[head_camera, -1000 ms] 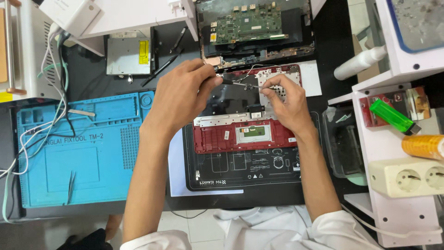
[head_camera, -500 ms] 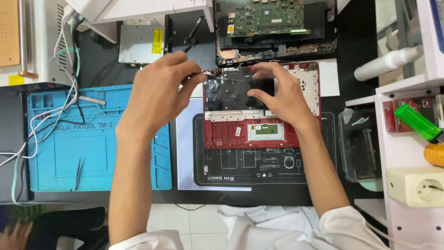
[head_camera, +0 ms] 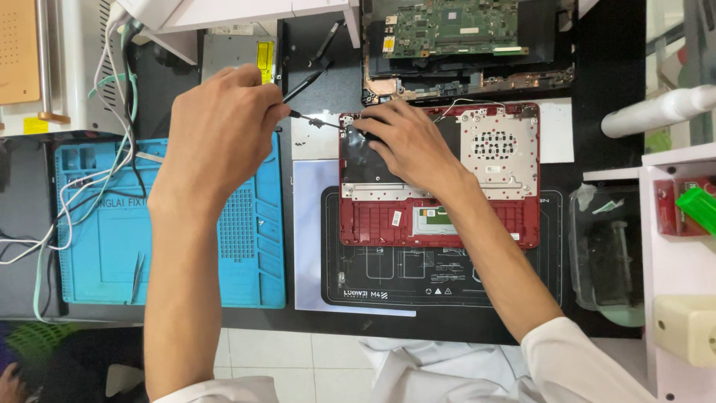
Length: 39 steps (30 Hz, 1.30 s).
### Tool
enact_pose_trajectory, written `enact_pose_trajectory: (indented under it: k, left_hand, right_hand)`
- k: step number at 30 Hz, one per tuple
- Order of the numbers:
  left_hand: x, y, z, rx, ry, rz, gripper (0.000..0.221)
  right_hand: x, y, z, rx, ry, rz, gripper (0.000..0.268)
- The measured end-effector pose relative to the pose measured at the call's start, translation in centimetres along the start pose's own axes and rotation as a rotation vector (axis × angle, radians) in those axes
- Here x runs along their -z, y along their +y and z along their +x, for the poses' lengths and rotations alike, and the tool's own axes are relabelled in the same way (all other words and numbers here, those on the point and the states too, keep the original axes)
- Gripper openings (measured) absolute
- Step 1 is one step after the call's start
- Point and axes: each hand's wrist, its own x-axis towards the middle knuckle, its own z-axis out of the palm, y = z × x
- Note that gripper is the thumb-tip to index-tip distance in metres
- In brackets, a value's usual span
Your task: The person assembles a disassembled laptop on a workbench. They connect internal cables, place the motherboard into the red chassis, and attach the screen assembly. The person then closes the laptop and presses the power button to test the device.
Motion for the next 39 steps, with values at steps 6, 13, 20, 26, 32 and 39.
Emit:
enact_pose_trajectory:
  k: [6, 13, 20, 26, 32, 39]
  left_hand:
    - [-0.4, -0.1, 0.1, 0.015, -0.002, 0.007, 0.016]
    - [-0.6, 0.0, 0.9, 0.009, -0.035, 0.022, 0.014]
    - [-0.4, 0.5, 1.4, -0.008, -0.051, 0.036, 0.012]
    - [-0.4, 0.9, 1.8, -0.027, -0.072, 0.087, 0.011]
    - [-0.1, 1.1, 2.0, -0.014, -0.056, 0.077, 0.010]
    - [-0.1, 1.6, 2.6, -0.029, -0.065, 0.100, 0.008]
  right_hand:
    - [-1.0, 0.7, -0.8, -0.005, 0.052, -0.011, 0.022]
    - [-1.2, 0.9, -1.2, -0.017, 0.076, 0.026, 0.024]
    - [-1.5, 1.3, -1.3, -0.013, 0.087, 0.031, 0.026]
    - [-1.6, 1.2, -1.3, -0.015, 0.087, 0.041, 0.026]
    - [-1.7, 1.4, -1.4, -0.016, 0.093, 0.047, 0.026]
    - [-1.9, 1.5, -1.4, -0.025, 0.097, 0.042, 0.026]
